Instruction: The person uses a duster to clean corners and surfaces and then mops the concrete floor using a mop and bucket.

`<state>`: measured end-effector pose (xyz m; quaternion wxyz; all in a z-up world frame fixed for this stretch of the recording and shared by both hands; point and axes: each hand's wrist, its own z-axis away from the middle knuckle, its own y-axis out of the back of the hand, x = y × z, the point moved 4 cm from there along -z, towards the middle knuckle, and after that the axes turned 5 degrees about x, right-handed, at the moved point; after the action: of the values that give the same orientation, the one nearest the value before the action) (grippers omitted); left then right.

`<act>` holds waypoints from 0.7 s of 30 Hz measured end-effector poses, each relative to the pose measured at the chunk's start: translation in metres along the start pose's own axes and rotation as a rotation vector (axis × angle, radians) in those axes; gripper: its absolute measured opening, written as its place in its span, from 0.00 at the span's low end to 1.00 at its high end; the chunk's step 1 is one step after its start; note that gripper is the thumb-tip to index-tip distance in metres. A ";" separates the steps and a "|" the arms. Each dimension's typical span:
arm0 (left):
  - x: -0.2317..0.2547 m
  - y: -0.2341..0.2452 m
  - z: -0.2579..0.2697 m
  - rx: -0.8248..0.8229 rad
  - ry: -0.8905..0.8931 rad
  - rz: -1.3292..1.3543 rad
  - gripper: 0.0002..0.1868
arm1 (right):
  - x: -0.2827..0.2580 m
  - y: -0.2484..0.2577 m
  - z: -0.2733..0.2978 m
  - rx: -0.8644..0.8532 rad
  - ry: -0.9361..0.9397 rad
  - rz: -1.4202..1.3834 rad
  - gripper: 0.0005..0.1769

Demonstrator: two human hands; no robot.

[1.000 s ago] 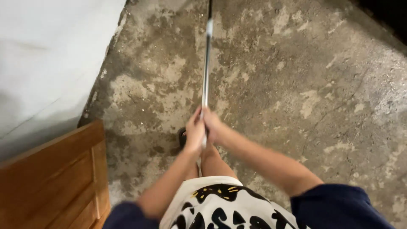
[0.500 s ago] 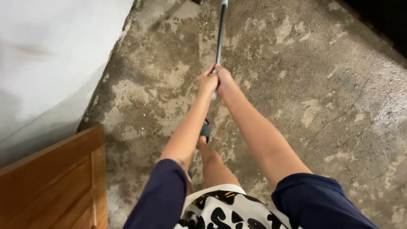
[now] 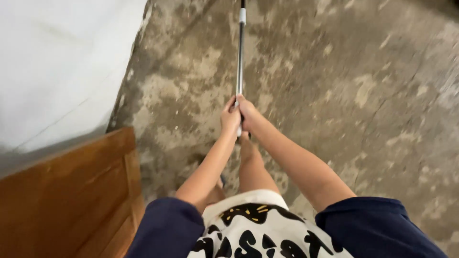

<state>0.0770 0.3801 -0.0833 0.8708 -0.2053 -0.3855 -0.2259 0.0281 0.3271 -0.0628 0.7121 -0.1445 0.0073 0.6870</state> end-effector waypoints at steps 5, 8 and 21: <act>0.012 0.084 0.088 0.041 0.060 -0.262 0.24 | 0.124 0.019 0.015 0.044 0.117 -0.149 0.18; 0.081 0.059 0.091 0.024 0.089 -0.415 0.24 | 0.090 0.003 0.011 0.031 0.126 -0.194 0.17; 0.021 0.044 -0.003 0.069 0.043 -0.427 0.20 | 0.032 -0.035 0.009 0.122 0.033 0.061 0.25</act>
<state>0.1156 0.4099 -0.0769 0.8176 -0.0842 -0.4091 -0.3963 0.0621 0.3593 -0.0543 0.6981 -0.1119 0.0651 0.7042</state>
